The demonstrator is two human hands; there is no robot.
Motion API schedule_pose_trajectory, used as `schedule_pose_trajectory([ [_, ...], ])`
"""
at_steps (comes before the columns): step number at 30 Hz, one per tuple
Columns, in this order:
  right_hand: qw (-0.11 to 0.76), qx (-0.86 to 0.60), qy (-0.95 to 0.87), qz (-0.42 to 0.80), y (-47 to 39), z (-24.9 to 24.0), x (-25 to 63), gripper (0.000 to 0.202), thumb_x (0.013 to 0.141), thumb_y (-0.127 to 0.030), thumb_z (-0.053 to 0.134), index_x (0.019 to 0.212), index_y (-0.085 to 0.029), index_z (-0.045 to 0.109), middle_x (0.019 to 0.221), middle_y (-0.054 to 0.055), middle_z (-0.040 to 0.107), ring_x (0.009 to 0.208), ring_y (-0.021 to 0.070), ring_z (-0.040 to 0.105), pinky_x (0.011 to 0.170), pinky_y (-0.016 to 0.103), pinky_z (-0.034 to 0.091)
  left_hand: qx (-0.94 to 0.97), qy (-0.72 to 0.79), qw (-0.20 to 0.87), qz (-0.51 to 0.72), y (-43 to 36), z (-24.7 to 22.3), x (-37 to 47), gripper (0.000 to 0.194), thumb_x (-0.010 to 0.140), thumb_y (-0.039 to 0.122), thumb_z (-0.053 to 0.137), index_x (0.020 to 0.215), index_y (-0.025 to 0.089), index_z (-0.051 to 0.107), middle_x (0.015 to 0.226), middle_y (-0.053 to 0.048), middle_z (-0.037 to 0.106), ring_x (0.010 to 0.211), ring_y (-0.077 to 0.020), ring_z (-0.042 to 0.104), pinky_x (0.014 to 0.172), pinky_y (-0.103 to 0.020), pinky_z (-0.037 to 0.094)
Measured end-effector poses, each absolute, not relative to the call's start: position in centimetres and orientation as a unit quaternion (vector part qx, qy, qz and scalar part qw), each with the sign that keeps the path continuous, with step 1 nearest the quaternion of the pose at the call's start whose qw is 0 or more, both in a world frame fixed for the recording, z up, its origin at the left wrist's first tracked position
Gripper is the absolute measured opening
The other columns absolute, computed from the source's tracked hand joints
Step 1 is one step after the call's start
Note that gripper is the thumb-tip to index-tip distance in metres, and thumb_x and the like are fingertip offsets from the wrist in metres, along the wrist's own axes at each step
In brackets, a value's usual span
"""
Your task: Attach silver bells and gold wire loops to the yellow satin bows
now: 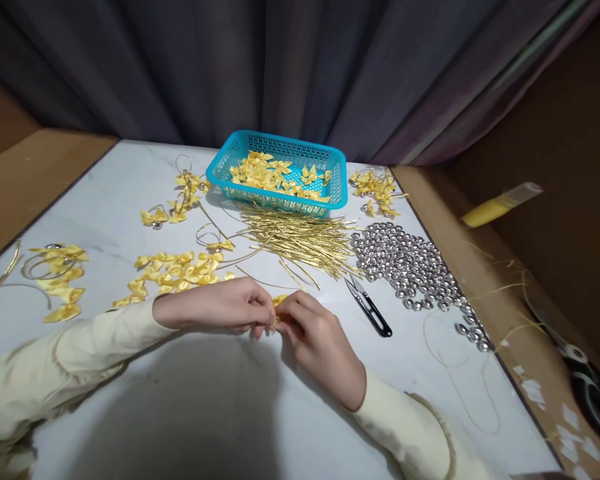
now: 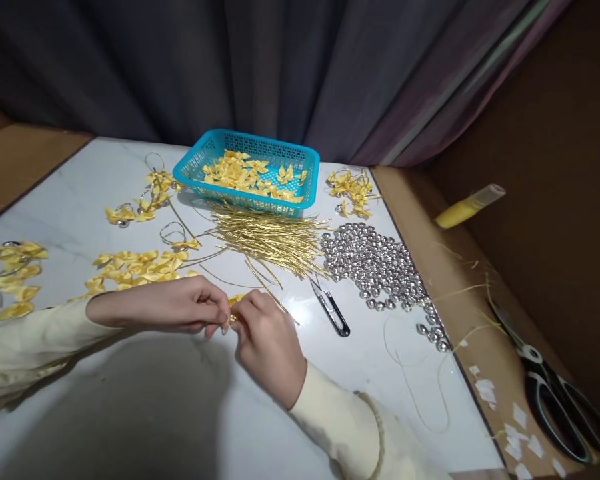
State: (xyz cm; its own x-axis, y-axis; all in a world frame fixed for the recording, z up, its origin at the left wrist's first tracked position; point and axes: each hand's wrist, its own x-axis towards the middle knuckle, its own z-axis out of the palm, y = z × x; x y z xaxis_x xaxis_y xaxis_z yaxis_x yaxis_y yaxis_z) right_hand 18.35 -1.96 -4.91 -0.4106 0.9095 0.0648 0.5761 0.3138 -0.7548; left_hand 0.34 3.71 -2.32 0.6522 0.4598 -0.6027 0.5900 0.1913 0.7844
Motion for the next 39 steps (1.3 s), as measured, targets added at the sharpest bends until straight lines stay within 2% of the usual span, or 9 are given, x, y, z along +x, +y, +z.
schedule_pose_trajectory([
  [7, 0.292, -0.478, -0.756, 0.340, -2.1, -5.4, 18.3, 0.017, 0.079, -0.001, 0.057, 0.072, -0.015, 0.064, 0.076, 0.004, 0.063, 0.075, 0.0163, 0.057, 0.068, 0.027, 0.044, 0.708, 0.412, 0.573, -0.021, 4.3, -0.5, 0.1, 0.017, 0.080, 0.022, 0.048, 0.081, 0.016, 0.064, 0.066, 0.003, 0.060, 0.052, -0.0074, 0.043, 0.047, -0.016, 0.032],
  [12, 0.324, -0.487, -0.710, 0.392, -1.7, -5.4, 18.3, 0.008, 0.078, -0.011, 0.065, 0.072, -0.015, 0.068, 0.075, 0.004, 0.067, 0.073, 0.0155, 0.059, 0.069, 0.027, 0.044, 0.792, 0.369, 0.485, 0.019, 3.9, -0.4, -0.2, 0.018, 0.080, 0.022, 0.051, 0.095, 0.018, 0.061, 0.062, 0.005, 0.048, 0.055, -0.0090, 0.043, 0.050, -0.017, 0.033],
  [16, 0.350, -0.510, -0.628, 0.473, -1.5, -4.8, 18.5, 0.009, 0.077, -0.018, 0.067, 0.069, -0.015, 0.067, 0.069, 0.002, 0.066, 0.061, 0.0114, 0.055, 0.059, 0.023, 0.042, 0.866, 0.317, 0.383, 0.044, 3.4, -1.5, -0.7, 0.038, 0.080, 0.016, 0.053, 0.117, 0.022, 0.054, 0.096, -0.003, 0.054, 0.088, -0.0171, 0.053, 0.076, -0.025, 0.043],
  [19, 0.367, -0.519, -0.535, 0.556, -1.2, -4.1, 18.7, 0.013, 0.076, -0.025, 0.068, 0.068, -0.015, 0.067, 0.060, -0.001, 0.062, 0.050, 0.0077, 0.049, 0.050, 0.020, 0.040, 0.905, 0.259, 0.329, 0.074, 3.8, -2.4, -1.0, 0.054, 0.080, 0.012, 0.054, 0.131, 0.025, 0.043, 0.118, -0.009, 0.047, 0.113, -0.0246, 0.043, 0.094, -0.036, 0.040],
  [22, 0.377, -0.511, -0.481, 0.604, -1.1, -3.4, 18.9, 0.017, 0.073, -0.030, 0.070, 0.069, -0.014, 0.069, 0.056, -0.002, 0.061, 0.046, 0.0058, 0.046, 0.047, 0.018, 0.039, 0.924, 0.210, 0.297, 0.118, 4.3, -3.0, -1.0, 0.048, 0.085, 0.025, 0.059, 0.131, 0.026, 0.043, 0.133, -0.012, 0.040, 0.122, -0.0277, 0.036, 0.101, -0.043, 0.036],
  [27, 0.410, -0.484, -0.445, 0.632, -1.0, -2.6, 18.9, 0.020, 0.071, -0.033, 0.073, 0.069, -0.013, 0.071, 0.060, 0.001, 0.064, 0.048, 0.0068, 0.050, 0.047, 0.019, 0.043, 0.919, 0.214, 0.243, 0.223, 3.8, -3.9, -0.5, 0.064, 0.086, 0.035, 0.059, 0.139, 0.021, 0.027, 0.136, -0.015, 0.043, 0.124, -0.0266, 0.038, 0.102, -0.044, 0.034],
  [30, 0.426, -0.466, -0.424, 0.649, -1.2, -2.4, 18.9, 0.018, 0.069, -0.032, 0.074, 0.070, -0.014, 0.073, 0.062, 0.003, 0.066, 0.049, 0.0071, 0.051, 0.045, 0.019, 0.043, 0.917, 0.231, 0.203, 0.252, 3.0, -4.4, -0.1, 0.049, 0.090, 0.025, 0.052, 0.136, 0.017, 0.034, 0.129, -0.016, 0.052, 0.119, -0.0259, 0.046, 0.098, -0.043, 0.035],
  [34, 0.435, -0.467, -0.432, 0.637, -1.4, -2.2, 18.9, 0.013, 0.067, -0.029, 0.076, 0.069, -0.016, 0.074, 0.060, 0.002, 0.065, 0.048, 0.0066, 0.048, 0.044, 0.020, 0.042, 0.901, 0.217, 0.272, 0.257, 2.3, -4.4, 0.3, 0.036, 0.092, 0.012, 0.040, 0.127, 0.014, 0.046, 0.116, -0.015, 0.063, 0.103, -0.0213, 0.057, 0.090, -0.038, 0.041],
  [39, 0.459, -0.469, -0.468, 0.592, -1.4, -2.1, 19.4, 0.010, 0.071, -0.029, 0.074, 0.072, -0.019, 0.073, 0.071, 0.002, 0.066, 0.050, 0.0060, 0.048, 0.044, 0.019, 0.041, 0.839, 0.275, 0.408, 0.233, 1.9, -3.4, 0.7, 0.023, 0.093, 0.021, 0.042, 0.105, 0.014, 0.059, 0.095, -0.010, 0.068, 0.084, -0.0167, 0.060, 0.076, -0.029, 0.045],
])
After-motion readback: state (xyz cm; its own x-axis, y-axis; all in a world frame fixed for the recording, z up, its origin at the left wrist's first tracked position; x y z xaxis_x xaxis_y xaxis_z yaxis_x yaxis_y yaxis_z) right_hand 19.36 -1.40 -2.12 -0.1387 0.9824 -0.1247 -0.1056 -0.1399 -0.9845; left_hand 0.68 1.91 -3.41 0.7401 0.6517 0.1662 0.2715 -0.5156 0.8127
